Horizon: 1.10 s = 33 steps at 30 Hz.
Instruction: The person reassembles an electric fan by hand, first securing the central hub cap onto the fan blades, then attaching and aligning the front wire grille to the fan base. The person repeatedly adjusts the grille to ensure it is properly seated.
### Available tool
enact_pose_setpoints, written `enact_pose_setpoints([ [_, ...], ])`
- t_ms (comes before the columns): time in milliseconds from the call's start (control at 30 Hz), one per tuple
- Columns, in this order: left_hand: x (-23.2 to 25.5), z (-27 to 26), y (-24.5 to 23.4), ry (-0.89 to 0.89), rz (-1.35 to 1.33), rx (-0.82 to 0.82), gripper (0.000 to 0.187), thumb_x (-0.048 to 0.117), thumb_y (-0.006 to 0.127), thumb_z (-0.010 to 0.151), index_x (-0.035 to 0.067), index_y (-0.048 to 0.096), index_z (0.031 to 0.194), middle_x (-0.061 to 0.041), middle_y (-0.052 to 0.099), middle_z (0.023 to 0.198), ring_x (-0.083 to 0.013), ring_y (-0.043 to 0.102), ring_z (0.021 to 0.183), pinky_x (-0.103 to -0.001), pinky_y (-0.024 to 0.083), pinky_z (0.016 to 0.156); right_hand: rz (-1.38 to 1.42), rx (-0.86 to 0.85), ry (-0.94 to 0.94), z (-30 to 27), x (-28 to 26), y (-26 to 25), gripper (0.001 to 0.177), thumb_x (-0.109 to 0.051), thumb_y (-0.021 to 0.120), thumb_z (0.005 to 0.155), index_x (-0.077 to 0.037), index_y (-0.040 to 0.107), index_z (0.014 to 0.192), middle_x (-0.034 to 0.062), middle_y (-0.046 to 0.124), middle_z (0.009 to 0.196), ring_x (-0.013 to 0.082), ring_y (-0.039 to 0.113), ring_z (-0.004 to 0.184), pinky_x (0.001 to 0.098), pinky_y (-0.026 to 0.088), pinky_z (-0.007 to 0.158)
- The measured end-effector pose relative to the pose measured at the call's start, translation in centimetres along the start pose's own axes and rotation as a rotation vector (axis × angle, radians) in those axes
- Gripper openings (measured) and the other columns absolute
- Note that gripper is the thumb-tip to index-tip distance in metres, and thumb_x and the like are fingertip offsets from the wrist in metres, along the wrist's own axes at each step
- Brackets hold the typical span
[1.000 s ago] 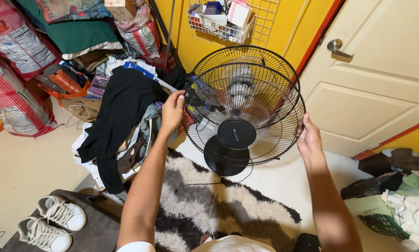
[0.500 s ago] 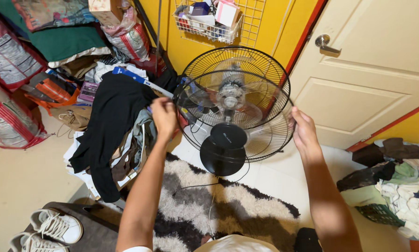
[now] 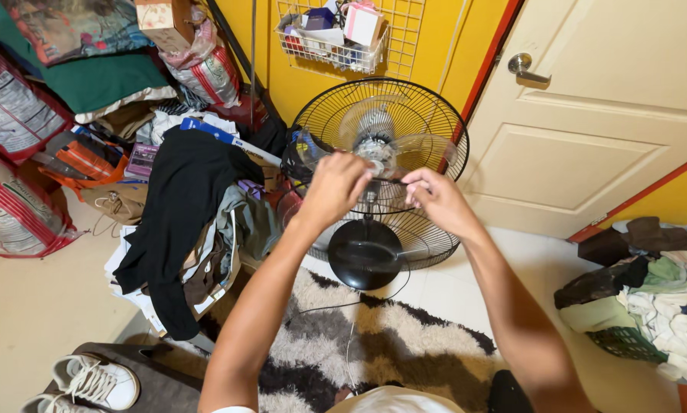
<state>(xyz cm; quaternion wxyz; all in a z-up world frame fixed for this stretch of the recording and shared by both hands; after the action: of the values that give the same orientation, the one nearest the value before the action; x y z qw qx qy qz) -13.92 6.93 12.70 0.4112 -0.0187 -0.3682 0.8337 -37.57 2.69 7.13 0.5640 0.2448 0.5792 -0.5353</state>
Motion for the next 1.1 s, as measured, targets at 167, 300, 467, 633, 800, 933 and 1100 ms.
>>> enact_pose_setpoints([
  [167, 0.0, -0.4, 1.5, -0.102, -0.153, -0.171, 0.019, 0.020, 0.065, 0.098, 0.002, 0.070, 0.101, -0.017, 0.069, 0.095, -0.0394, 0.066, 0.088, -0.047, 0.052, 0.077, -0.068, 0.035, -0.019, -0.7, -1.5, 1.2, 0.017, -0.007, 0.053, 0.103, -0.004, 0.065, 0.115, 0.0021, 0.068, 0.081, 0.0084, 0.058, 0.069, 0.0248, 0.050, 0.065],
  [300, -0.8, -1.6, 2.5, -0.195, -0.191, -0.215, 0.020, 0.021, 0.063, 0.100, 0.003, 0.071, 0.101, -0.017, 0.070, 0.098, -0.0409, 0.066, 0.092, -0.048, 0.052, 0.078, -0.142, 0.064, -0.102, -1.4, -2.0, 1.8, 0.017, -0.009, 0.058, 0.099, -0.005, 0.067, 0.113, 0.0033, 0.074, 0.086, 0.0077, 0.067, 0.078, 0.0262, 0.054, 0.069],
  [467, -2.2, -2.3, 2.7, -0.241, -0.237, -0.129, 0.020, 0.022, 0.063, 0.098, 0.004, 0.072, 0.102, -0.016, 0.073, 0.100, -0.0369, 0.070, 0.094, -0.043, 0.054, 0.082, -0.404, 0.254, -0.179, -2.4, -1.7, 1.1, 0.015, -0.017, 0.067, 0.098, -0.005, 0.070, 0.106, 0.0094, 0.073, 0.088, 0.0156, 0.068, 0.075, 0.0303, 0.054, 0.068],
  [633, -3.6, -0.6, 2.1, -0.223, -0.306, -0.126, 0.020, 0.021, 0.066, 0.097, 0.001, 0.070, 0.100, -0.016, 0.071, 0.097, -0.0362, 0.070, 0.092, -0.042, 0.054, 0.082, -0.332, 0.295, -0.184, -0.7, -0.5, -0.6, 0.016, -0.017, 0.066, 0.098, -0.005, 0.070, 0.107, 0.0077, 0.074, 0.086, 0.0154, 0.068, 0.075, 0.0305, 0.052, 0.067],
  [800, -6.3, 0.7, 0.6, -0.326, -0.232, 0.026, 0.019, 0.020, 0.070, 0.096, 0.002, 0.072, 0.101, -0.014, 0.071, 0.093, -0.0296, 0.069, 0.085, -0.039, 0.052, 0.078, -0.205, 0.302, -0.081, 2.9, -0.1, -4.7, 0.014, -0.016, 0.068, 0.100, -0.004, 0.073, 0.106, 0.0046, 0.072, 0.083, 0.0090, 0.064, 0.074, 0.0268, 0.050, 0.067],
  [933, -8.9, 2.0, 0.0, -0.525, -0.262, 0.111, 0.021, 0.021, 0.074, 0.093, 0.001, 0.073, 0.099, -0.014, 0.067, 0.084, -0.0249, 0.065, 0.076, -0.036, 0.050, 0.071, -0.101, 0.268, 0.010, 6.1, -1.2, -5.5, 0.015, -0.016, 0.072, 0.095, -0.004, 0.075, 0.103, 0.0030, 0.073, 0.082, 0.0083, 0.062, 0.067, 0.0259, 0.050, 0.061],
  [1100, -10.9, 3.8, 0.6, -0.485, -0.168, 0.331, 0.018, 0.019, 0.079, 0.089, 0.002, 0.077, 0.093, -0.012, 0.068, 0.085, -0.0240, 0.066, 0.077, -0.035, 0.052, 0.073, -0.274, 0.393, -0.114, 9.7, -2.8, -5.9, 0.012, -0.017, 0.079, 0.090, -0.007, 0.079, 0.096, 0.0042, 0.071, 0.083, 0.0099, 0.062, 0.071, 0.0257, 0.050, 0.066],
])
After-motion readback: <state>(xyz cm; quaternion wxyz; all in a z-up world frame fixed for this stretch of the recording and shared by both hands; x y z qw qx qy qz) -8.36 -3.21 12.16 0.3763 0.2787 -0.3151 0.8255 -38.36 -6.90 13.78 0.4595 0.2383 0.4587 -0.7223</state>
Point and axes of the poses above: each hand's wrist, its own z-axis towards the middle knuckle, its own y-axis out of the palm, x = y × z, the point moved 2 cm from there along z, towards the middle knuckle
